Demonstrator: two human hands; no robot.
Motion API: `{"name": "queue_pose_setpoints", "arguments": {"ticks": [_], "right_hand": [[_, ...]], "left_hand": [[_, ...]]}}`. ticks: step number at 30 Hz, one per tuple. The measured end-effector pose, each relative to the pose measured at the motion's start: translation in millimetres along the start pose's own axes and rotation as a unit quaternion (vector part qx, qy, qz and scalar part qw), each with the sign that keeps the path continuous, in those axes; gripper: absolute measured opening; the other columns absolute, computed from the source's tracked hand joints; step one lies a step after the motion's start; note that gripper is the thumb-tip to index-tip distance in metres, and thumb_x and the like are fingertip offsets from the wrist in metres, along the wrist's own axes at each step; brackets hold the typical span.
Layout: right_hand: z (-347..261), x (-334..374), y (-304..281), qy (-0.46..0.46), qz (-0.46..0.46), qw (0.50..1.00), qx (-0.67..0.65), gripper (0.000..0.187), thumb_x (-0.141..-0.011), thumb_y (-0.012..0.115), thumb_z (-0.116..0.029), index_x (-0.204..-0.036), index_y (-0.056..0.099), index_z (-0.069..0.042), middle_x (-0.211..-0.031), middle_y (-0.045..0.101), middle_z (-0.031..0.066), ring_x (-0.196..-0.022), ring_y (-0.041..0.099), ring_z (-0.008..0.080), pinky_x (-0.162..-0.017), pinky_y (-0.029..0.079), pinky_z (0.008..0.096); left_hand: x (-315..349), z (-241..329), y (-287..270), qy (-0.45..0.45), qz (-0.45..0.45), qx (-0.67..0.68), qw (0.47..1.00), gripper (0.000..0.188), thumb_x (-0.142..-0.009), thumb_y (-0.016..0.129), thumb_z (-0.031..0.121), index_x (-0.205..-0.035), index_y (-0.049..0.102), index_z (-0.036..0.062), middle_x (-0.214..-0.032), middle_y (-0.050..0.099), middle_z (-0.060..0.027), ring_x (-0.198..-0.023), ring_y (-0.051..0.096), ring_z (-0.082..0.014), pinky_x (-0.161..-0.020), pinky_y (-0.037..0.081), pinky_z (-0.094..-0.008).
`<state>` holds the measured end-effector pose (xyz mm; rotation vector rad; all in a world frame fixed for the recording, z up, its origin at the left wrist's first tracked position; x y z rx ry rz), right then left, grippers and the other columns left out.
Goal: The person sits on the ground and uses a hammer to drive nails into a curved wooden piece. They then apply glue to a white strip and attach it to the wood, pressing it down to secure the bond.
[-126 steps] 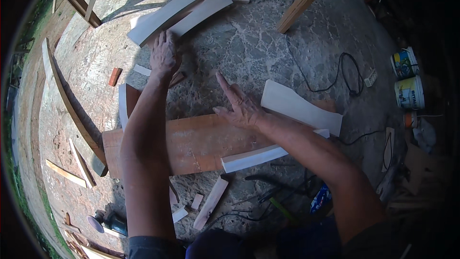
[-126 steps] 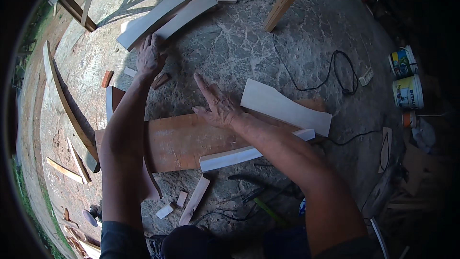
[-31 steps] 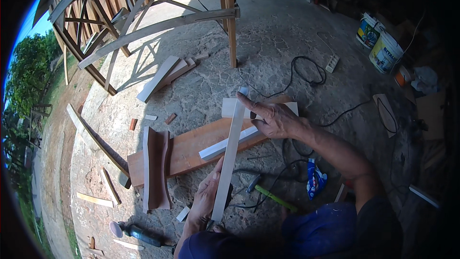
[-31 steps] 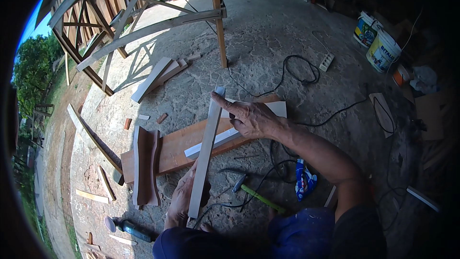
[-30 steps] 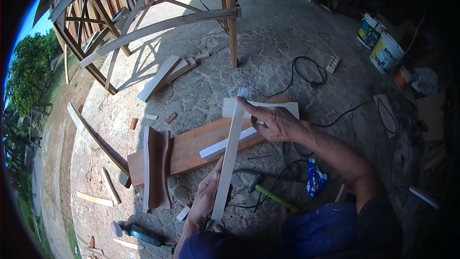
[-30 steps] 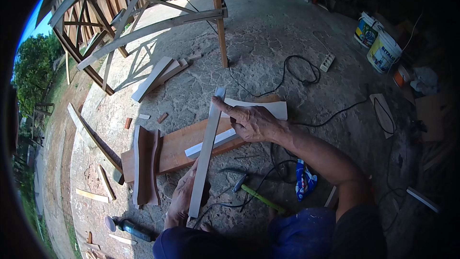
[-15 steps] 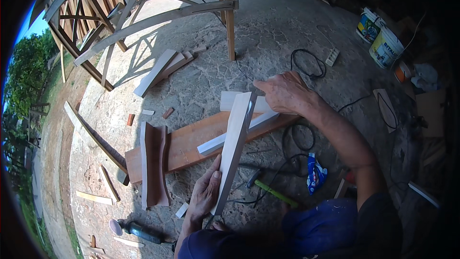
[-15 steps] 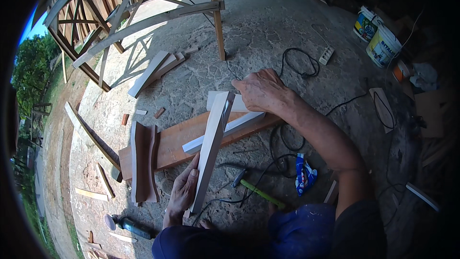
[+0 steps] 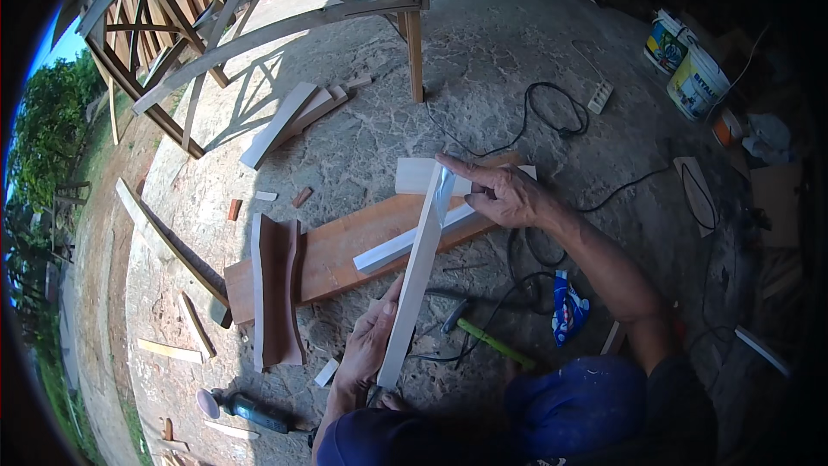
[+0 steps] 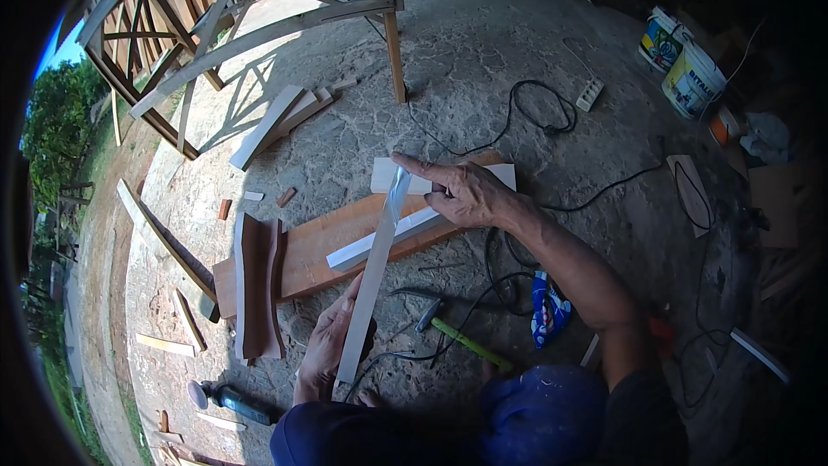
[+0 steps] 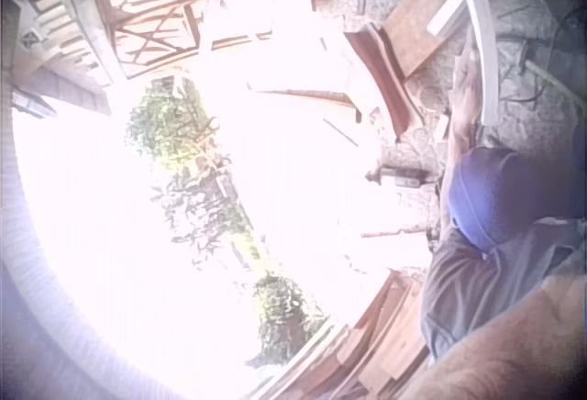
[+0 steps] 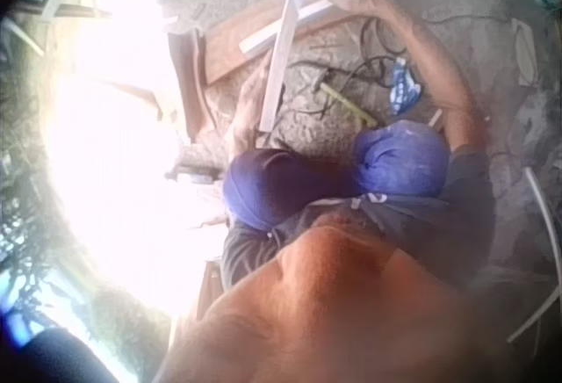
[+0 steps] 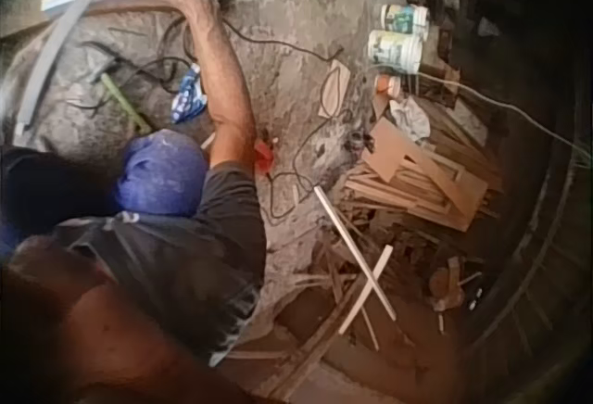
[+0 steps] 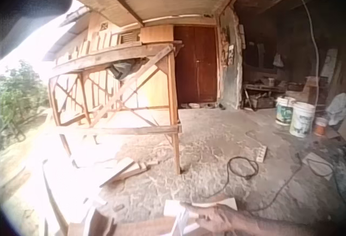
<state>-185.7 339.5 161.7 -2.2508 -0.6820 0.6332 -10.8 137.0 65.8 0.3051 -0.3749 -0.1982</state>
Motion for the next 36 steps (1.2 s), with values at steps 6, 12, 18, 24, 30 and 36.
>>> {"name": "queue_pose_setpoints", "arguments": {"ticks": [6, 12, 18, 24, 30, 36], "right_hand": [[6, 3, 21, 0.020, -0.034, 0.997, -0.062, 0.074, -0.090, 0.052, -0.002, -0.159, 0.039, -0.022, -0.111, 0.074, 0.0113, -0.070, 0.058, 0.0108, -0.073, 0.054, 0.0302], [-1, 5, 45, 0.058, -0.094, 0.984, -0.139, 0.071, -0.091, 0.052, -0.004, -0.159, 0.039, -0.022, -0.084, 0.072, 0.0046, -0.065, 0.056, 0.0085, -0.068, 0.053, 0.0279], [-12, 12, 67, 0.078, -0.127, 0.963, -0.226, 0.068, -0.092, 0.050, -0.005, -0.158, 0.040, -0.021, -0.080, 0.069, 0.0027, -0.064, 0.058, 0.0072, -0.066, 0.055, 0.0282], [-33, 21, 93, 0.074, -0.156, 0.944, -0.280, 0.067, -0.092, 0.055, -0.007, -0.157, 0.042, -0.018, -0.079, 0.069, 0.0029, -0.066, 0.060, 0.0078, -0.068, 0.055, 0.0280], [-68, 29, 104, -0.021, -0.189, 0.960, -0.207, 0.077, -0.090, 0.055, -0.007, -0.161, 0.032, -0.025, -0.077, 0.069, 0.0088, -0.068, 0.064, 0.0134, -0.071, 0.055, 0.0315], [-91, 27, 93, -0.094, -0.049, 0.992, 0.073, 0.087, -0.084, 0.061, -0.008, -0.163, 0.027, -0.025, -0.082, 0.072, 0.0118, -0.064, 0.070, 0.0299, -0.065, 0.059, 0.0431]], "left_hand": [[-5, 15, 7, 0.007, 0.013, 0.017, 1.000, 0.055, -0.111, 0.047, 0.032, -0.159, 0.036, 0.0070, -0.095, 0.061, 0.0067, -0.072, 0.050, -0.0012, -0.063, 0.043, -0.0176], [-8, 14, 1, 0.013, 0.008, 0.020, 1.000, 0.055, -0.111, 0.046, 0.032, -0.159, 0.036, 0.0079, -0.096, 0.061, 0.0069, -0.072, 0.049, -0.0006, -0.064, 0.042, -0.0171], [-13, 18, 0, 0.021, 0.013, 0.022, 0.999, 0.052, -0.111, 0.045, 0.032, -0.159, 0.038, 0.0101, -0.095, 0.061, 0.0070, -0.071, 0.050, -0.0001, -0.062, 0.042, -0.0166], [-15, 26, 3, 0.003, 0.029, 0.069, 0.997, 0.051, -0.112, 0.045, 0.032, -0.158, 0.040, 0.0119, -0.091, 0.060, 0.0072, -0.069, 0.050, -0.0010, -0.059, 0.042, -0.0170], [-19, 20, -5, -0.005, 0.032, 0.100, 0.994, 0.050, -0.111, 0.045, 0.035, -0.157, 0.041, 0.0154, -0.082, 0.056, 0.0034, -0.062, 0.050, -0.0050, -0.052, 0.042, -0.0203], [-22, 30, -1, 0.009, 0.031, 0.096, 0.995, 0.051, -0.111, 0.044, 0.039, -0.157, 0.042, 0.0169, -0.083, 0.057, 0.0015, -0.060, 0.051, -0.0073, -0.052, 0.043, -0.0220]]}}
Point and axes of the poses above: each hand's wrist, its own x-axis away from the middle knuckle, its own y-axis out of the palm, z = x × y, the point moved 9 cm from there along -x, towards the middle knuckle
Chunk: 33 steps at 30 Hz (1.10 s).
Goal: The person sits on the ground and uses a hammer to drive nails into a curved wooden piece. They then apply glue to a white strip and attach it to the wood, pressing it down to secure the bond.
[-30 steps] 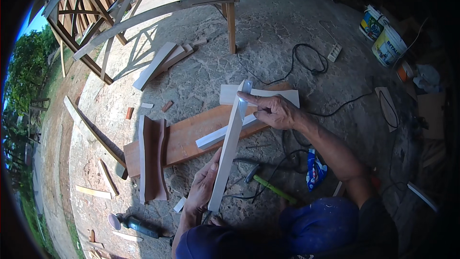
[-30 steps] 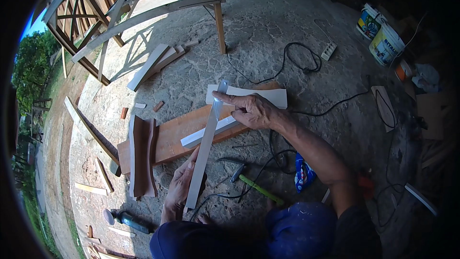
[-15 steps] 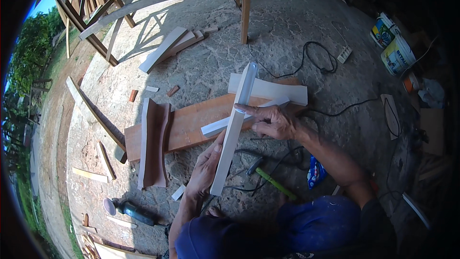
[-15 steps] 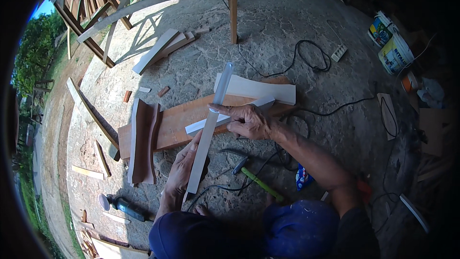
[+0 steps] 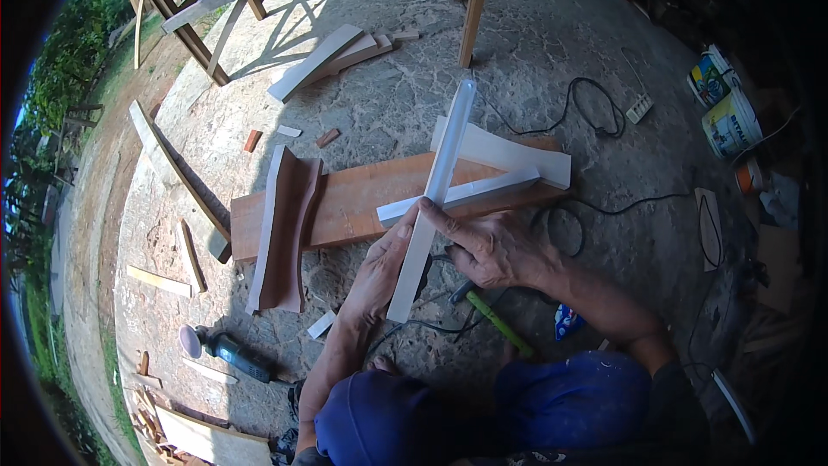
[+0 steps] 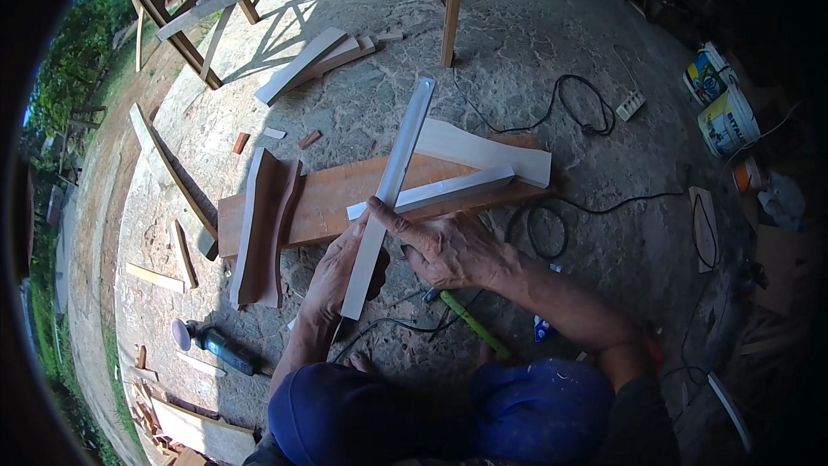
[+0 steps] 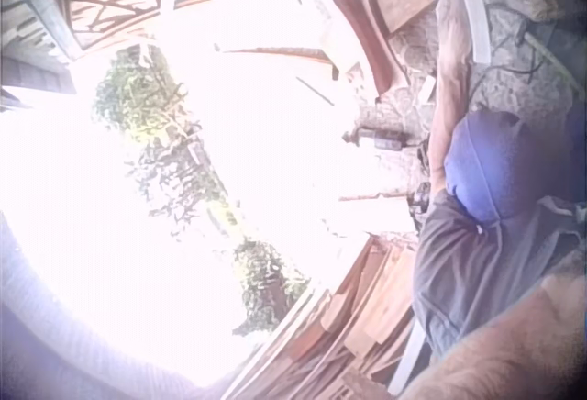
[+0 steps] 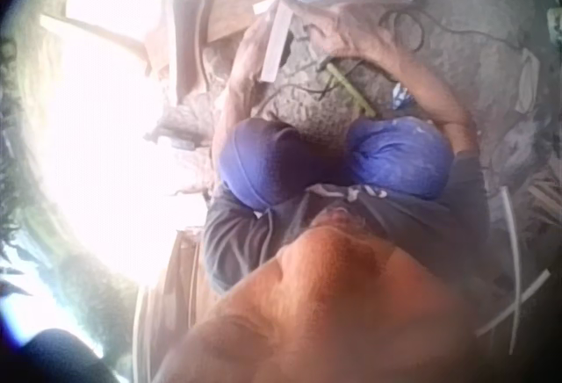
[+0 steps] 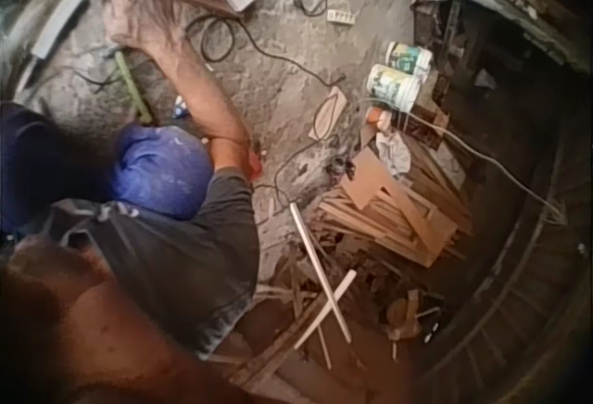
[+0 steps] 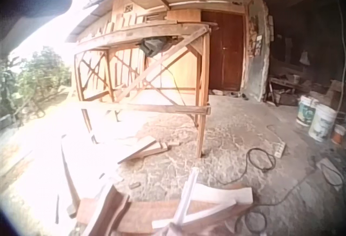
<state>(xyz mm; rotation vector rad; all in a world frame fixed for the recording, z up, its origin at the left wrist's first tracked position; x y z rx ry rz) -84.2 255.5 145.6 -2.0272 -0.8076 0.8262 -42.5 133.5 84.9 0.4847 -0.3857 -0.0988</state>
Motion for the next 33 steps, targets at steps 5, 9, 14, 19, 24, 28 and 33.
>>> {"name": "queue_pose_setpoints", "arguments": {"ticks": [5, 9, 14, 19, 24, 28, 33], "right_hand": [[-34, 13, 9, -0.096, -0.134, 0.986, -0.027, 0.073, -0.083, 0.062, -0.005, -0.153, 0.047, -0.019, -0.087, 0.073, 0.0133, -0.065, 0.070, 0.0323, -0.064, 0.059, 0.0428], [-2, -16, -38, 0.035, -0.005, 0.991, -0.128, 0.059, -0.084, 0.062, -0.005, -0.143, 0.059, -0.014, -0.091, 0.073, 0.0195, -0.072, 0.071, 0.0357, -0.068, 0.059, 0.0441], [21, -34, -36, 0.105, -0.112, 0.988, 0.020, 0.062, -0.086, 0.058, -0.004, -0.145, 0.058, -0.020, -0.094, 0.072, 0.0212, -0.072, 0.071, 0.0298, -0.070, 0.057, 0.0390], [-1, -8, -16, 0.040, -0.152, 0.980, -0.123, 0.064, -0.088, 0.059, -0.005, -0.150, 0.054, -0.024, -0.090, 0.074, 0.0140, -0.067, 0.064, 0.0153, -0.069, 0.053, 0.0319], [66, -22, -54, 0.205, -0.014, 0.975, -0.087, 0.068, -0.092, 0.053, -0.005, -0.156, 0.045, -0.022, -0.093, 0.073, 0.0135, -0.070, 0.060, 0.0133, -0.071, 0.052, 0.0316], [70, -21, -38, 0.136, -0.011, 0.990, -0.042, 0.072, -0.090, 0.049, -0.003, -0.158, 0.043, -0.025, -0.098, 0.072, 0.0146, -0.072, 0.059, 0.0139, -0.072, 0.052, 0.0326], [61, -9, -2, 0.156, -0.083, 0.979, -0.101, 0.076, -0.087, 0.047, -0.001, -0.157, 0.044, -0.029, -0.096, 0.072, 0.0136, -0.071, 0.059, 0.0127, -0.072, 0.052, 0.0311]], "left_hand": [[-8, -8, -24, 0.048, 0.007, -0.003, 0.999, 0.052, -0.111, 0.047, 0.035, -0.157, 0.041, 0.0132, -0.095, 0.063, 0.0025, -0.071, 0.056, -0.0050, -0.060, 0.047, -0.0205], [-7, -3, -20, 0.081, -0.006, -0.074, 0.994, 0.053, -0.111, 0.046, 0.031, -0.158, 0.038, 0.0084, -0.121, 0.064, -0.0007, -0.098, 0.059, -0.0053, -0.084, 0.049, -0.0216], [-3, 8, -18, 0.110, -0.005, -0.213, 0.971, 0.055, -0.112, 0.045, 0.031, -0.159, 0.035, 0.0047, -0.143, 0.055, -0.0051, -0.126, 0.050, -0.0118, -0.109, 0.038, -0.0272], [-2, -6, -18, 0.061, -0.018, -0.069, 0.996, 0.055, -0.112, 0.044, 0.035, -0.159, 0.037, 0.0095, -0.128, 0.061, -0.0004, -0.104, 0.054, -0.0061, -0.091, 0.046, -0.0228], [-2, -8, -4, 0.019, -0.013, 0.009, 1.000, 0.052, -0.111, 0.046, 0.032, -0.158, 0.039, 0.0119, -0.095, 0.063, 0.0039, -0.072, 0.055, -0.0021, -0.061, 0.047, -0.0182], [-2, -11, -5, 0.006, -0.019, 0.020, 1.000, 0.053, -0.111, 0.046, 0.033, -0.159, 0.038, 0.0122, -0.091, 0.062, 0.0030, -0.069, 0.054, -0.0031, -0.059, 0.047, -0.0191], [-8, -6, -6, 0.014, -0.016, 0.020, 1.000, 0.052, -0.111, 0.046, 0.034, -0.159, 0.038, 0.0131, -0.085, 0.060, 0.0026, -0.063, 0.053, -0.0042, -0.053, 0.045, -0.0204]]}}
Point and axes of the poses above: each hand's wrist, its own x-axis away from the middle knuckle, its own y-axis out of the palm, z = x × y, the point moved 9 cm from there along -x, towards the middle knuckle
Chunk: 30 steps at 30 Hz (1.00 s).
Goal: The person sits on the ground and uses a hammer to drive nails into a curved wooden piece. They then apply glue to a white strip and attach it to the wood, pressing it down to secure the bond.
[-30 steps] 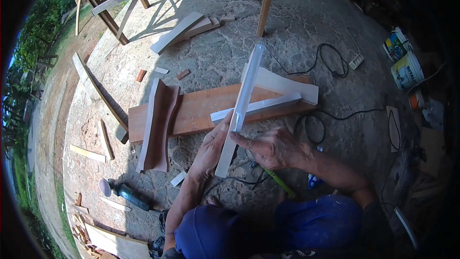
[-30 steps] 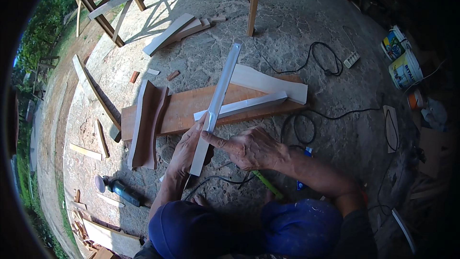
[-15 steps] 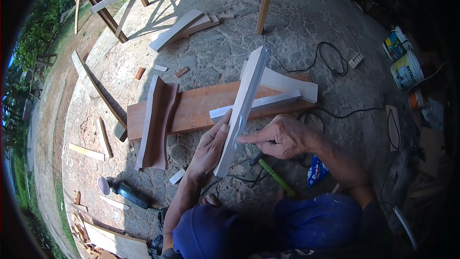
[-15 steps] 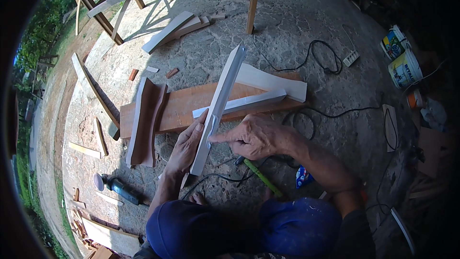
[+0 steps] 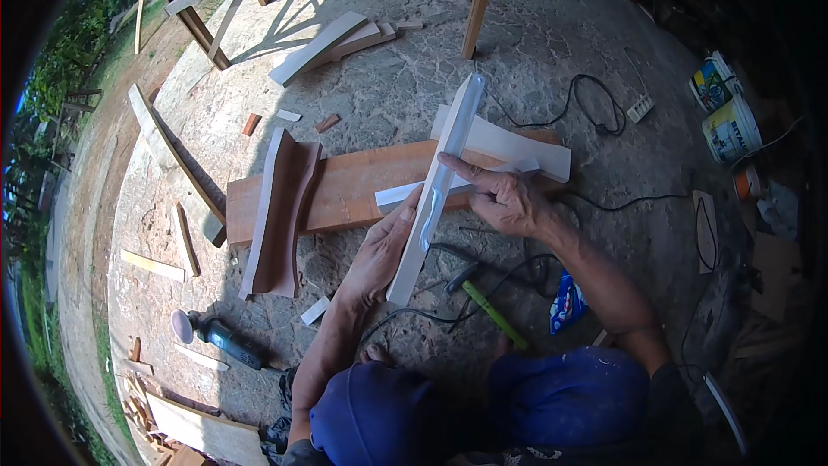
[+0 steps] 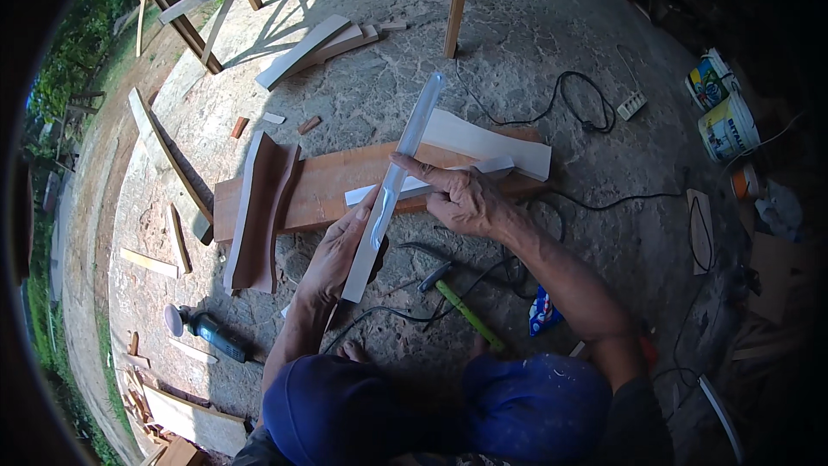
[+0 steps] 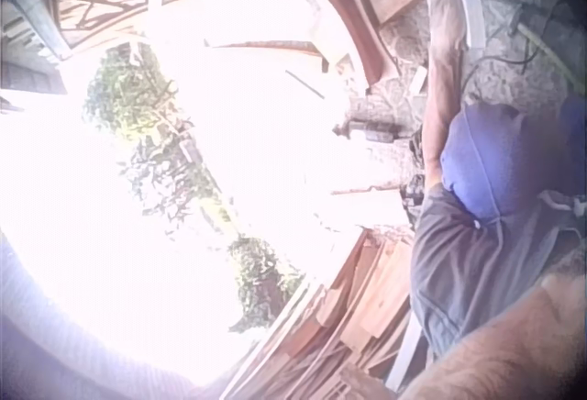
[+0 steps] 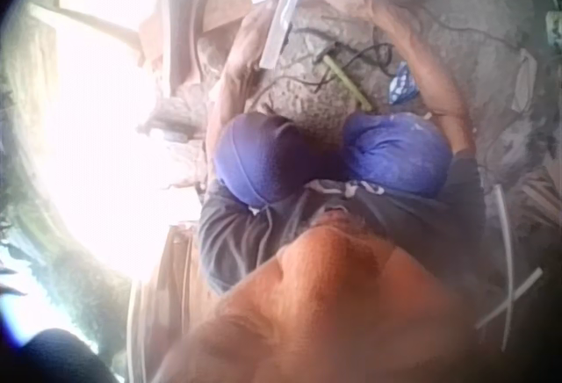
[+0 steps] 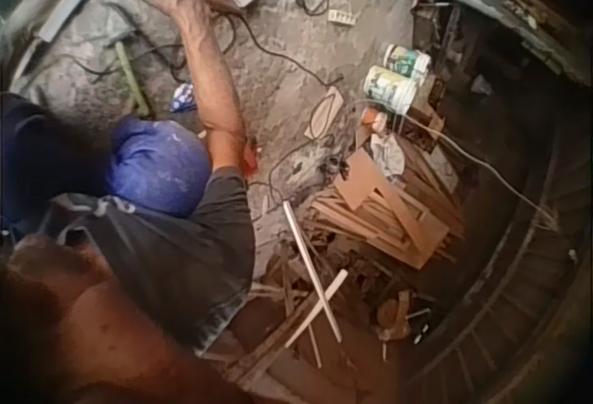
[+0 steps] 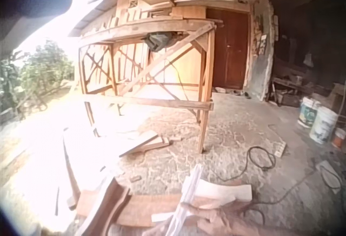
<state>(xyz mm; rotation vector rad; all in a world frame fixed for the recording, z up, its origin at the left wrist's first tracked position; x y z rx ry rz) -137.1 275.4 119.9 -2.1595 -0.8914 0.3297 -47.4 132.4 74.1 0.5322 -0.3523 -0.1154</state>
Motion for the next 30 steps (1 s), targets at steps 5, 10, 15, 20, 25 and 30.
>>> {"name": "queue_pose_setpoints", "arguments": {"ticks": [5, 10, 15, 20, 25, 30], "right_hand": [[-14, 6, 22, -0.025, -0.033, 0.996, -0.075, 0.077, -0.086, 0.048, -0.003, -0.157, 0.041, -0.032, -0.090, 0.073, 0.0158, -0.062, 0.061, 0.0164, -0.068, 0.054, 0.0352], [-29, 9, 35, -0.013, -0.076, 0.997, -0.029, 0.078, -0.086, 0.048, -0.005, -0.159, 0.038, -0.031, -0.102, 0.075, 0.0162, -0.063, 0.062, 0.0177, -0.072, 0.055, 0.0342], [-40, 13, 52, -0.063, -0.055, 0.991, -0.107, 0.071, -0.086, 0.054, -0.003, -0.153, 0.049, -0.023, -0.083, 0.074, 0.0107, -0.061, 0.059, 0.0071, -0.064, 0.053, 0.0294], [-49, 16, 63, -0.036, -0.104, 0.984, -0.137, 0.073, -0.086, 0.054, -0.004, -0.155, 0.046, -0.025, -0.078, 0.070, 0.0114, -0.061, 0.062, 0.0111, -0.065, 0.053, 0.0316], [-56, 21, 69, -0.051, -0.123, 0.986, -0.099, 0.079, -0.085, 0.052, -0.005, -0.158, 0.039, -0.033, -0.075, 0.066, 0.0142, -0.060, 0.065, 0.0231, -0.064, 0.056, 0.0383], [-78, 28, 68, -0.151, -0.076, 0.984, 0.057, 0.077, -0.086, 0.056, -0.008, -0.156, 0.041, -0.034, -0.074, 0.068, 0.0117, -0.058, 0.067, 0.0294, -0.059, 0.058, 0.0415]], "left_hand": [[-9, 0, -3, 0.010, 0.009, -0.006, 1.000, 0.051, -0.111, 0.046, 0.035, -0.158, 0.040, 0.0156, -0.083, 0.059, 0.0019, -0.061, 0.053, -0.0047, -0.051, 0.044, -0.0210], [-19, -2, -17, 0.037, 0.024, -0.014, 0.999, 0.051, -0.111, 0.045, 0.036, -0.157, 0.042, 0.0158, -0.093, 0.063, 0.0016, -0.068, 0.057, -0.0045, -0.055, 0.048, -0.0199], [-29, 4, -22, 0.060, 0.039, 0.000, 0.997, 0.052, -0.111, 0.046, 0.036, -0.157, 0.041, 0.0131, -0.104, 0.065, 0.0006, -0.078, 0.059, -0.0044, -0.063, 0.050, -0.0197], [-37, 9, -29, 0.083, 0.054, 0.014, 0.995, 0.055, -0.110, 0.048, 0.038, -0.157, 0.042, 0.0104, -0.105, 0.064, -0.0006, -0.079, 0.058, -0.0063, -0.066, 0.051, -0.0215], [-38, 10, -30, 0.071, 0.063, 0.025, 0.995, 0.056, -0.109, 0.049, 0.039, -0.157, 0.041, 0.0111, -0.098, 0.062, 0.0004, -0.077, 0.058, -0.0070, -0.064, 0.051, -0.0221], [-40, 12, -37, 0.082, 0.072, 0.031, 0.994, 0.057, -0.109, 0.050, 0.039, -0.158, 0.039, 0.0133, -0.095, 0.060, 0.0020, -0.075, 0.059, -0.0059, -0.062, 0.051, -0.0217]]}}
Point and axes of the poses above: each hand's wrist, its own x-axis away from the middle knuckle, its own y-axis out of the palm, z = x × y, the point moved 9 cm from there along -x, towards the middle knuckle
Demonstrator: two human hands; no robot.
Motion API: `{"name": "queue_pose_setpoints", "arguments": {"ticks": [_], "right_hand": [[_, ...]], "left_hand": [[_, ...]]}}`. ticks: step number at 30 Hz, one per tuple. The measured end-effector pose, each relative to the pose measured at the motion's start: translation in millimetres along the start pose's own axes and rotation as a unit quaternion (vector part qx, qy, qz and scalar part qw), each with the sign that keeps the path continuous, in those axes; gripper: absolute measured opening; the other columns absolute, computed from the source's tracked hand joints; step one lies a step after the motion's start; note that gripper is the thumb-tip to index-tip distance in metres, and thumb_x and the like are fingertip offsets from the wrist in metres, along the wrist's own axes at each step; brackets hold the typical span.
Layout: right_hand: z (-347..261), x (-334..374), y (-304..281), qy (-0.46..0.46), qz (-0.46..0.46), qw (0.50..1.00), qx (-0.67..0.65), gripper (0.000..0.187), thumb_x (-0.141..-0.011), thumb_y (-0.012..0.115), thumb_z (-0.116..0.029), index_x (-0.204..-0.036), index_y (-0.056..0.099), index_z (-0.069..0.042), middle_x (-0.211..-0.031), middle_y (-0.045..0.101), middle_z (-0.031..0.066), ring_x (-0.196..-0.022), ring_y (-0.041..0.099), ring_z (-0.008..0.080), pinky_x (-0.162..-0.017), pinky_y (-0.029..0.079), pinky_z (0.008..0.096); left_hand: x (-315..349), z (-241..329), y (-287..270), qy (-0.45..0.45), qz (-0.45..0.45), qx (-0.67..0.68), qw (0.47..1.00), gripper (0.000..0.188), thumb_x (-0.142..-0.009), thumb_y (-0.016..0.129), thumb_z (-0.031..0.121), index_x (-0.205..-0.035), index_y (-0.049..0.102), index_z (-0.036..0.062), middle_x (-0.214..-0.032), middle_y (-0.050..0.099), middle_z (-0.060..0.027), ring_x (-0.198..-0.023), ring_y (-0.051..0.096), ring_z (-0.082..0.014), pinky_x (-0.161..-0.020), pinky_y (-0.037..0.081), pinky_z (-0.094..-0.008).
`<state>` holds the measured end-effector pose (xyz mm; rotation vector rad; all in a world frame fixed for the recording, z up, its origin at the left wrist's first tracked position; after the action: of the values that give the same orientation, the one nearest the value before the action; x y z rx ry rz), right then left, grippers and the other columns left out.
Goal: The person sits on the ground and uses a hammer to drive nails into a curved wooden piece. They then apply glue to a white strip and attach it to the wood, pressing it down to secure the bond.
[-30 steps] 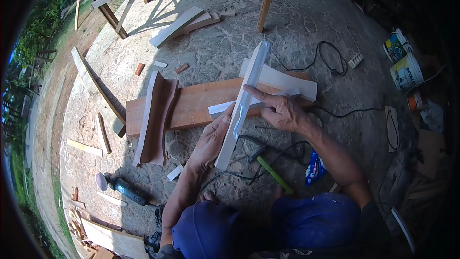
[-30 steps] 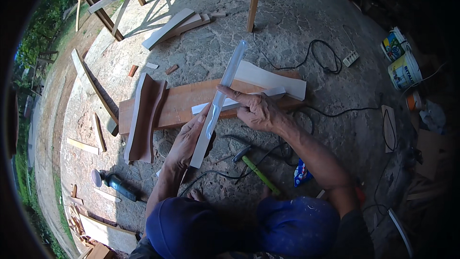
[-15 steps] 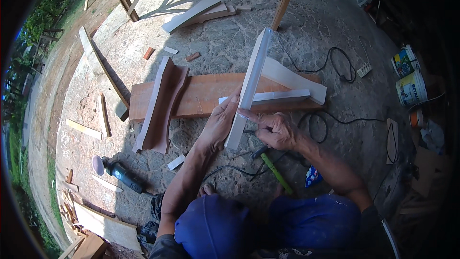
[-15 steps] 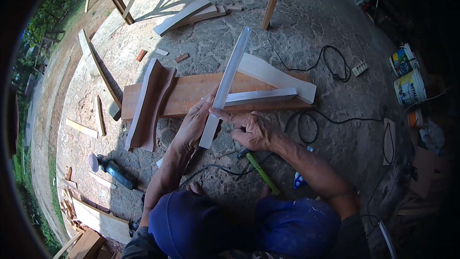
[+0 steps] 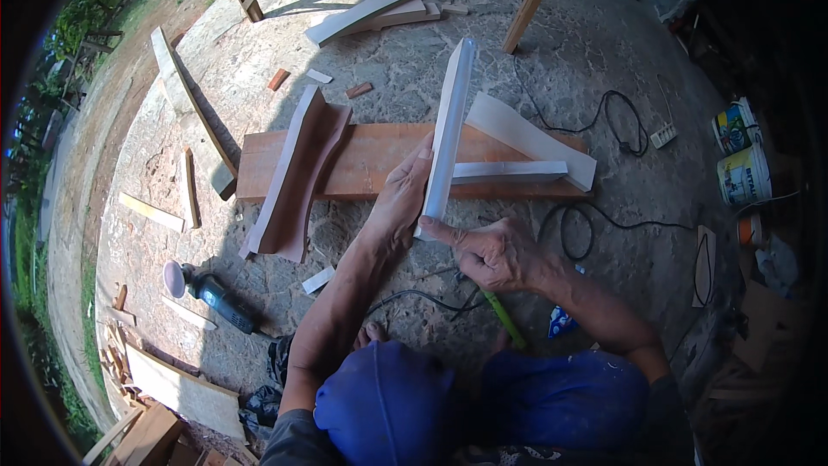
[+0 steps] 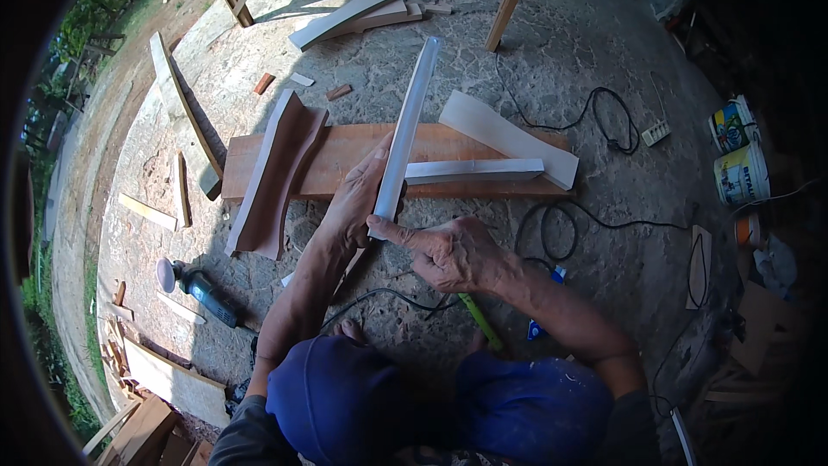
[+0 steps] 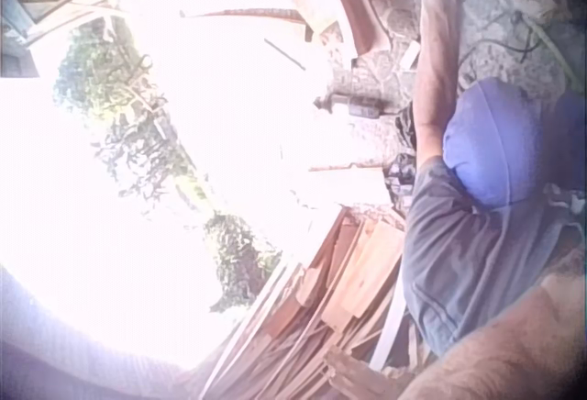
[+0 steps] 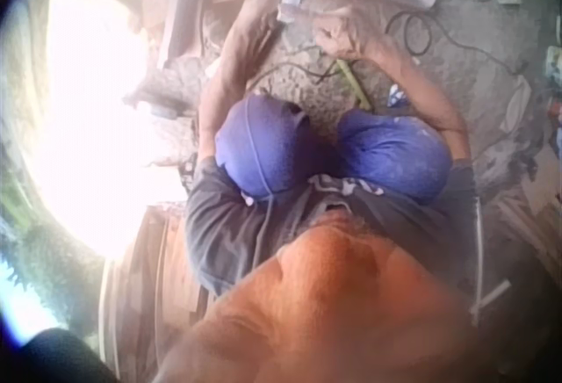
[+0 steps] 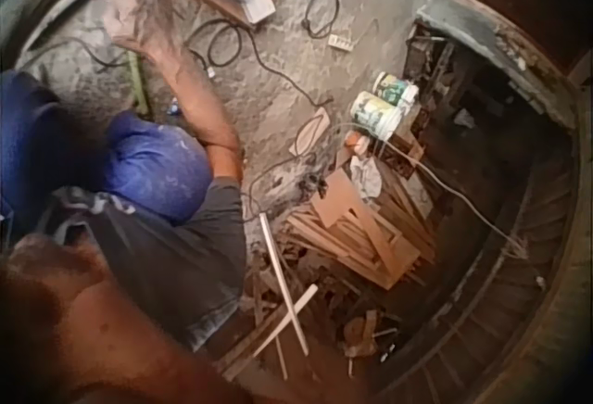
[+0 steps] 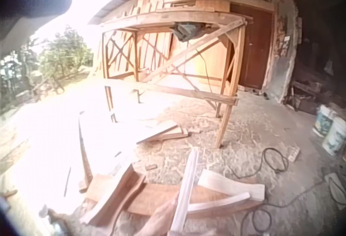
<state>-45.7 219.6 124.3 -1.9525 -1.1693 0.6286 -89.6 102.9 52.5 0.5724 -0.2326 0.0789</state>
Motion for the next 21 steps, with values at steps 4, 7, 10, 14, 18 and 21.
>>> {"name": "queue_pose_setpoints", "arguments": {"ticks": [4, 7, 10, 14, 18, 21], "right_hand": [[-40, 11, 13, -0.161, -0.050, 0.985, 0.025, 0.069, -0.085, 0.059, -0.005, -0.151, 0.052, -0.024, -0.067, 0.066, 0.0078, -0.056, 0.067, 0.0207, -0.057, 0.056, 0.0338], [-11, 1, -13, 0.002, 0.020, 0.997, -0.080, 0.069, -0.083, 0.062, -0.007, -0.149, 0.054, -0.026, -0.070, 0.068, 0.0064, -0.056, 0.067, 0.0227, -0.057, 0.058, 0.0339], [10, -5, -25, 0.050, 0.050, 0.997, -0.040, 0.070, -0.081, 0.066, -0.009, -0.147, 0.056, -0.027, -0.069, 0.066, 0.0036, -0.054, 0.065, 0.0234, -0.055, 0.058, 0.0340], [-48, 22, 16, -0.256, -0.056, 0.965, 0.024, 0.078, -0.084, 0.065, -0.012, -0.156, 0.043, -0.030, -0.061, 0.055, 0.0034, -0.053, 0.065, 0.0243, -0.053, 0.058, 0.0373], [-32, 3, -33, -0.172, 0.129, 0.974, 0.077, 0.082, -0.082, 0.071, -0.008, -0.156, 0.043, -0.028, -0.066, 0.050, 0.0007, -0.050, 0.057, 0.0195, -0.050, 0.053, 0.0360], [0, -10, -62, -0.145, 0.269, 0.934, 0.187, 0.081, -0.086, 0.069, -0.005, -0.157, 0.041, -0.032, -0.072, 0.051, 0.0018, -0.053, 0.058, 0.0200, -0.051, 0.053, 0.0372]], "left_hand": [[-3, -2, -4, 0.007, 0.007, 0.021, 1.000, 0.057, -0.109, 0.049, 0.040, -0.158, 0.039, 0.0145, -0.094, 0.060, 0.0027, -0.074, 0.059, -0.0060, -0.061, 0.051, -0.0209], [0, 4, -3, 0.006, 0.015, 0.027, 1.000, 0.058, -0.109, 0.049, 0.042, -0.158, 0.039, 0.0153, -0.091, 0.060, 0.0021, -0.072, 0.058, -0.0065, -0.060, 0.051, -0.0210], [5, 8, -3, 0.003, 0.013, 0.019, 1.000, 0.059, -0.108, 0.050, 0.046, -0.158, 0.040, 0.0166, -0.084, 0.060, 0.0003, -0.067, 0.058, -0.0081, -0.057, 0.051, -0.0222], [9, 2, -5, -0.049, 0.036, 0.032, 0.998, 0.052, -0.106, 0.050, 0.050, -0.145, 0.053, 0.0162, -0.075, 0.060, -0.0023, -0.057, 0.057, -0.0104, -0.048, 0.049, -0.0259], [19, -3, 2, -0.093, 0.057, 0.064, 0.992, 0.036, -0.106, 0.050, 0.050, -0.107, 0.059, 0.0143, -0.073, 0.058, -0.0011, -0.052, 0.058, -0.0117, -0.039, 0.046, -0.0260], [32, -20, 12, -0.180, -0.009, 0.136, 0.974, 0.036, -0.106, 0.050, 0.049, -0.105, 0.058, 0.0139, -0.071, 0.056, -0.0006, -0.052, 0.057, -0.0130, -0.039, 0.045, -0.0253]]}}
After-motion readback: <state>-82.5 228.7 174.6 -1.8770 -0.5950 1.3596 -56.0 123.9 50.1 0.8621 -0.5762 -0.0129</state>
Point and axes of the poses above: each hand's wrist, its own x-axis away from the middle knuckle, its own y-axis out of the palm, z = x × y, the point moved 9 cm from there along -x, towards the middle knuckle
